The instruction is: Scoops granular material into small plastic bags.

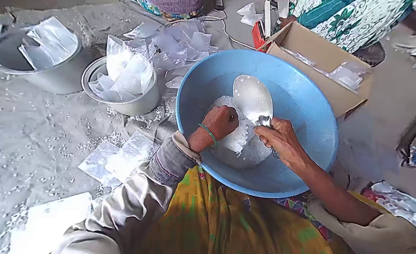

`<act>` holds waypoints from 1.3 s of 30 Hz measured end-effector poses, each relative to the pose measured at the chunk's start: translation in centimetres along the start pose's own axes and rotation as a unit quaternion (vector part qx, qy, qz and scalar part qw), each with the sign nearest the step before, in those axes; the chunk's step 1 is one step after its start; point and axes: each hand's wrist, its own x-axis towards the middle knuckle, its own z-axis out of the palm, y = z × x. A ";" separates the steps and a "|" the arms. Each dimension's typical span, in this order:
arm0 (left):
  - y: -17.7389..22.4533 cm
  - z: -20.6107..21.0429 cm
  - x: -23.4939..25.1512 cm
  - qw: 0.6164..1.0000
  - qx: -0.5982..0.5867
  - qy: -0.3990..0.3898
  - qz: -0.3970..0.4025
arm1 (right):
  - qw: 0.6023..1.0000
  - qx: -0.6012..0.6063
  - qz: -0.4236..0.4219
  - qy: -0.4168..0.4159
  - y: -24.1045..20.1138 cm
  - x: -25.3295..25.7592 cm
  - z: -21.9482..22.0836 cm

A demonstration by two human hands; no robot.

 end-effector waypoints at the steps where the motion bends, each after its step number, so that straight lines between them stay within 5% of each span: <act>1: 0.1 0.3 -0.1 1.000 0.006 0.010 0.001 | 1.000 0.010 0.011 0.004 -0.1 0.0 -0.1; 6: 2.0 0.1 -1.3 0.999 0.029 -0.004 -0.034 | 0.995 0.074 0.061 -0.005 -0.2 0.1 -0.5; 22: 3.3 0.4 -1.7 0.994 0.060 -0.089 -0.017 | 0.994 0.109 0.027 -0.002 -0.4 0.1 -0.5; 29: 2.0 0.3 -0.8 0.998 0.030 -0.051 0.015 | 0.994 0.110 0.023 -0.001 -0.5 0.4 -0.6; 39: 1.9 -0.2 -1.3 0.997 -0.045 0.023 -0.064 | 0.998 0.032 -0.003 -0.061 0.3 1.9 0.6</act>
